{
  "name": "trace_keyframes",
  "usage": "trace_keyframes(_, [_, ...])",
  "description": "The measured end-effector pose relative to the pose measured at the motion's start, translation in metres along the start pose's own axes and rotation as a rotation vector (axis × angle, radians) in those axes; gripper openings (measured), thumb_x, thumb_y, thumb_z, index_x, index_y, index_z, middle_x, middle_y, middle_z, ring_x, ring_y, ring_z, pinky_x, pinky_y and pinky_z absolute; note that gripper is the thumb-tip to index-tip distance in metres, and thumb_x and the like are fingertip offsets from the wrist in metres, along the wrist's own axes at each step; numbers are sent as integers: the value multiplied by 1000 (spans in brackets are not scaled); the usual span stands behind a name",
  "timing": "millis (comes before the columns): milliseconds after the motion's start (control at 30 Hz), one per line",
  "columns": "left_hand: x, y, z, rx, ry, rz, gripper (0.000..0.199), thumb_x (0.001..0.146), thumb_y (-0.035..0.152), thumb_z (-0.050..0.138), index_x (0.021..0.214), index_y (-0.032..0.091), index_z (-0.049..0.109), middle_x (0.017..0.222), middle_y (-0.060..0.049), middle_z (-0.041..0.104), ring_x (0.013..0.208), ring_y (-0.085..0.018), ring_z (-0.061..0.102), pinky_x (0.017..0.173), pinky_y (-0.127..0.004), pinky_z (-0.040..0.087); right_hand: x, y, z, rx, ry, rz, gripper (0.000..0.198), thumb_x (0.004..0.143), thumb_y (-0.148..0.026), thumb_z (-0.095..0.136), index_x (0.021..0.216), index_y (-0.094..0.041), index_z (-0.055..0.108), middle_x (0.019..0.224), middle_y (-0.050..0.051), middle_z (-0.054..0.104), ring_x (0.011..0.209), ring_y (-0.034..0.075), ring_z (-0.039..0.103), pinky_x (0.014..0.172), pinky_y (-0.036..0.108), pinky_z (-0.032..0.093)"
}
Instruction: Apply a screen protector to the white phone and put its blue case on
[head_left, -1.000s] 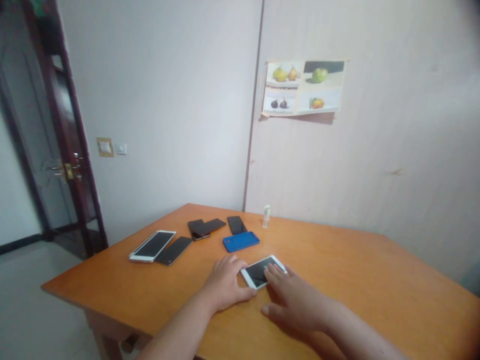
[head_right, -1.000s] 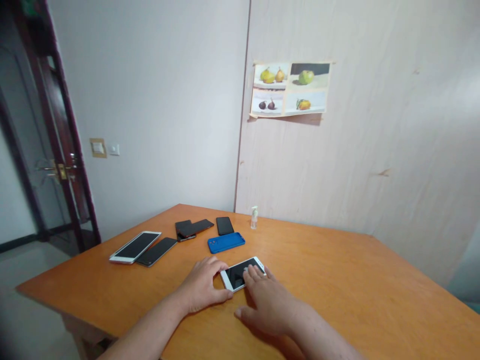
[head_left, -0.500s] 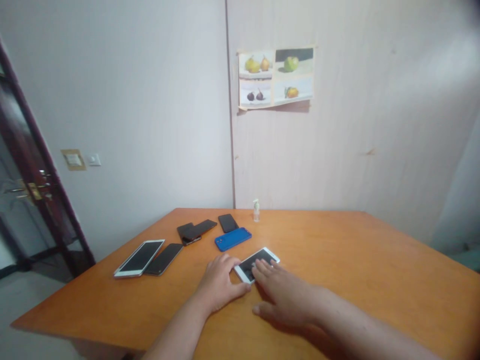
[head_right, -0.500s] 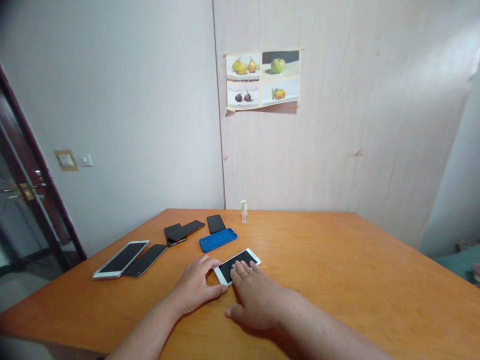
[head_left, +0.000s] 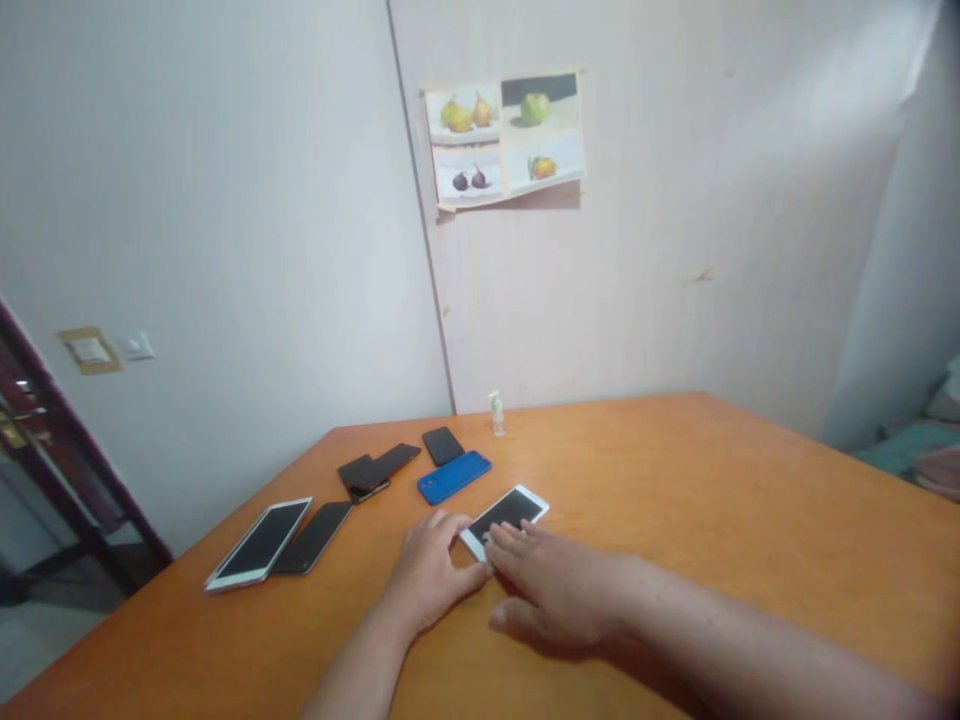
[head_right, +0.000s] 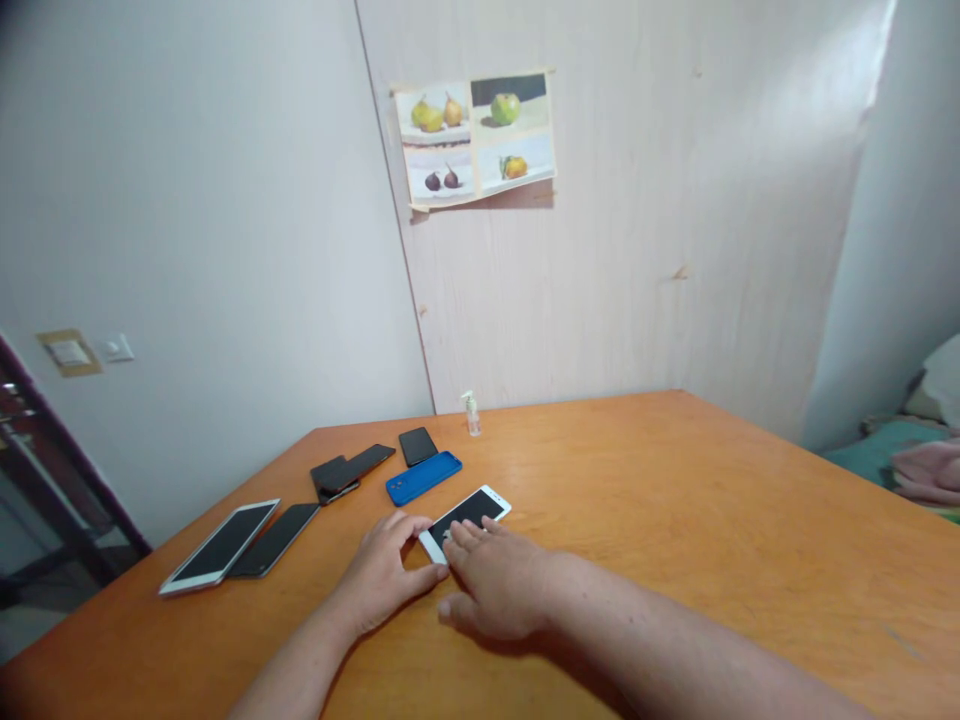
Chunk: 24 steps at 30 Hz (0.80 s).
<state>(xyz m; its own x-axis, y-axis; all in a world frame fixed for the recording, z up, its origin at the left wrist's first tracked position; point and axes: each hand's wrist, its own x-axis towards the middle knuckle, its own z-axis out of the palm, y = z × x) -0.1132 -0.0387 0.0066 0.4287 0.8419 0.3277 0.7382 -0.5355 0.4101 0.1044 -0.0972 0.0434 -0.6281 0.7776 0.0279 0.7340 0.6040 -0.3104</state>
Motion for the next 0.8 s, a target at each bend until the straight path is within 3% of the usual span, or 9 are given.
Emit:
trace_keyframes(200, [1,2,-1,22,-10,1,44,73,47,74,111,26,65,109,-5,63,106,-27,58,91,-37,43,8,17,-7,-105,90,332,76,90,-54,47,142,1,46,152,29,37,142,41,33,116,53,24])
trace_keyframes(267, [1,1,-1,20,-6,11,44,74,48,74,111,26,65,108,-5,63,104,-27,59,90,-37,43,6,12,-5,-109,71,291,79,89,-55,48,144,1,43,153,29,35,143,40,31,117,51,23])
trace_keyframes(433, [1,-2,0,8,-10,18,43,76,51,72,111,26,65,107,-5,63,103,-26,59,88,-36,44,-2,-4,1,-4,-18,-11,85,90,-63,43,153,-7,32,158,20,30,146,33,28,119,42,24])
trace_keyframes(500, [1,-2,0,7,-11,17,44,75,51,73,111,26,64,108,-5,63,104,-27,59,89,-37,44,-1,2,-3,-24,2,38,82,89,-62,45,150,-7,38,156,21,34,144,35,31,118,44,26])
trace_keyframes(667, [2,-3,2,4,10,29,46,73,50,74,112,26,65,107,-5,63,102,-26,59,88,-36,44,8,19,-13,-166,97,362,71,91,-54,46,138,-2,51,144,28,47,135,40,44,112,50,32])
trace_keyframes(733, [2,-4,2,3,16,30,45,73,49,75,111,26,65,106,-5,63,101,-26,59,87,-36,44,7,13,-10,-162,80,308,73,90,-54,47,139,-1,49,147,28,45,138,40,40,114,50,30])
trace_keyframes(800, [2,-4,3,0,18,35,44,74,50,74,110,26,66,105,-5,63,101,-26,60,86,-36,44,4,2,-5,-98,57,143,76,91,-56,46,145,-2,43,152,26,39,142,38,34,116,49,28])
